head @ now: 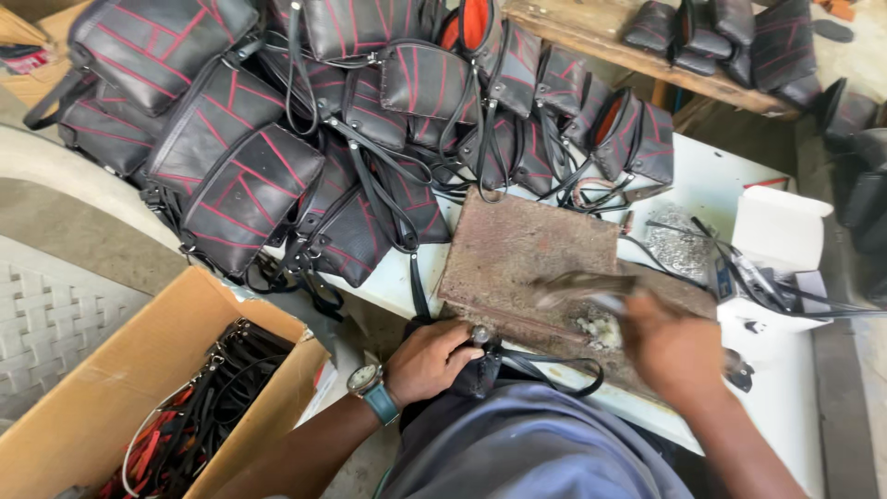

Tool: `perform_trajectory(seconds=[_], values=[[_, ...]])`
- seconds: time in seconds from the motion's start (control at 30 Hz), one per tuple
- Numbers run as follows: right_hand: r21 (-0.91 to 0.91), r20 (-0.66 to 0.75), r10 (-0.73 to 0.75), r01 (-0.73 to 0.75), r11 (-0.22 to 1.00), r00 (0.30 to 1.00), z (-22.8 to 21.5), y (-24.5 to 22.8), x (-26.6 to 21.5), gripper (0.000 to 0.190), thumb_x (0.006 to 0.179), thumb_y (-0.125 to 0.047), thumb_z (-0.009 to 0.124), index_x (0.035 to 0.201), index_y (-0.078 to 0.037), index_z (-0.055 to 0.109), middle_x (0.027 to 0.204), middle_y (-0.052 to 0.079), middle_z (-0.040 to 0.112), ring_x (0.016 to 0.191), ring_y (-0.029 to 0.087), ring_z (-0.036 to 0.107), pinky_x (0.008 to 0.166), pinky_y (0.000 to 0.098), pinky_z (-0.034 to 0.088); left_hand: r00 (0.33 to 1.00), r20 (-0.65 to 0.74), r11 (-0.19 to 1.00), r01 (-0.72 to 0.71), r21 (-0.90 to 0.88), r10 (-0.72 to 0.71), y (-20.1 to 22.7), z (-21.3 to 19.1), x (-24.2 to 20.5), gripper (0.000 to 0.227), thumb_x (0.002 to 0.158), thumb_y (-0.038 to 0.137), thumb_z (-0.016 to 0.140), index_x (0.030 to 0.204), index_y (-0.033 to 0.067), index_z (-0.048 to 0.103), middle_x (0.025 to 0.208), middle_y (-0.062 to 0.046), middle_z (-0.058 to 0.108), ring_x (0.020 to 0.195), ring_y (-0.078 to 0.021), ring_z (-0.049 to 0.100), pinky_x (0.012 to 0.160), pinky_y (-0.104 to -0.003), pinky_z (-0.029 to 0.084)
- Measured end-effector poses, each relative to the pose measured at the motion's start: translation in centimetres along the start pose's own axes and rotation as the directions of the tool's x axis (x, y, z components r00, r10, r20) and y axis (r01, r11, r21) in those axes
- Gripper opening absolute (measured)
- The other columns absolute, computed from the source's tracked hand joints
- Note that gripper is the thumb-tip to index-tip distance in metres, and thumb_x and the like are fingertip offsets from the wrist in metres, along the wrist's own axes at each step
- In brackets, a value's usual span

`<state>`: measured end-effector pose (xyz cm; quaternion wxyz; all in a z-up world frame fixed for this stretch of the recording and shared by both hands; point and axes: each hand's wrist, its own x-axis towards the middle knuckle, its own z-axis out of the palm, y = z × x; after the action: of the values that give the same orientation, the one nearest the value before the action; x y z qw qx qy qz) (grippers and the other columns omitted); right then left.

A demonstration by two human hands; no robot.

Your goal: The person assembles small black leather-like purses with red stitching. They attach metal hardware to the strap ends using a hammer and punch, then affix the straps to the purse body. The person handles multiple purses, moving them between a work surface and a pile of finished items.

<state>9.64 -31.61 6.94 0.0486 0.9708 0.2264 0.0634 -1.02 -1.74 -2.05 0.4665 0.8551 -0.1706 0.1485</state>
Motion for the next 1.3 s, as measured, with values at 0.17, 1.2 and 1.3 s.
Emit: perform_trajectory(seconds=[0.17, 1.2, 1.3], values=[[0.210, -0.194, 0.158, -0.117, 0.971, 0.968, 4.3, 6.4, -2.8, 0.026, 0.099, -0.025, 0.065, 0.122, -0.013, 0.065, 0.107, 0.012, 0.067, 0.084, 0.038, 0.070, 0.071, 0.0497, 0.055, 0.969, -0.248, 0.983, 0.057, 0.175, -0.012, -1.0, 1.7, -1.6, 0.030, 0.093, 0.023, 0.072, 0.114, 0.0012, 0.067, 0.107, -0.016, 0.071, 0.096, -0.0389, 0.067, 0.083, -0.045, 0.053], [0.442, -0.028, -0.547, 0.501, 0.744, 0.837, -2.7, -6.6, -1.9, 0.060, 0.074, -0.007, 0.067, 0.131, -0.022, 0.067, 0.107, 0.008, 0.066, 0.077, 0.028, 0.071, 0.058, 0.0406, 0.058, 0.786, -0.431, 0.894, 0.346, -0.285, -0.442, -3.2, 1.4, -3.2, 0.015, 0.099, 0.013, 0.070, 0.105, -0.0006, 0.065, 0.076, -0.001, 0.060, 0.069, -0.0057, 0.047, 0.062, -0.023, 0.043], [0.414, 0.111, -0.536, 0.451, 0.791, 0.837, 0.7, -7.5, -1.7, 0.067, 0.078, -0.010, 0.061, 0.143, -0.028, 0.063, 0.113, 0.008, 0.065, 0.070, 0.029, 0.071, 0.054, 0.0425, 0.057, 0.840, -0.358, 0.907, 0.332, -0.258, -0.409, -1.5, -0.2, -2.8, 0.016, 0.098, 0.014, 0.069, 0.103, -0.0006, 0.067, 0.079, -0.001, 0.065, 0.073, -0.0040, 0.054, 0.064, -0.022, 0.047]])
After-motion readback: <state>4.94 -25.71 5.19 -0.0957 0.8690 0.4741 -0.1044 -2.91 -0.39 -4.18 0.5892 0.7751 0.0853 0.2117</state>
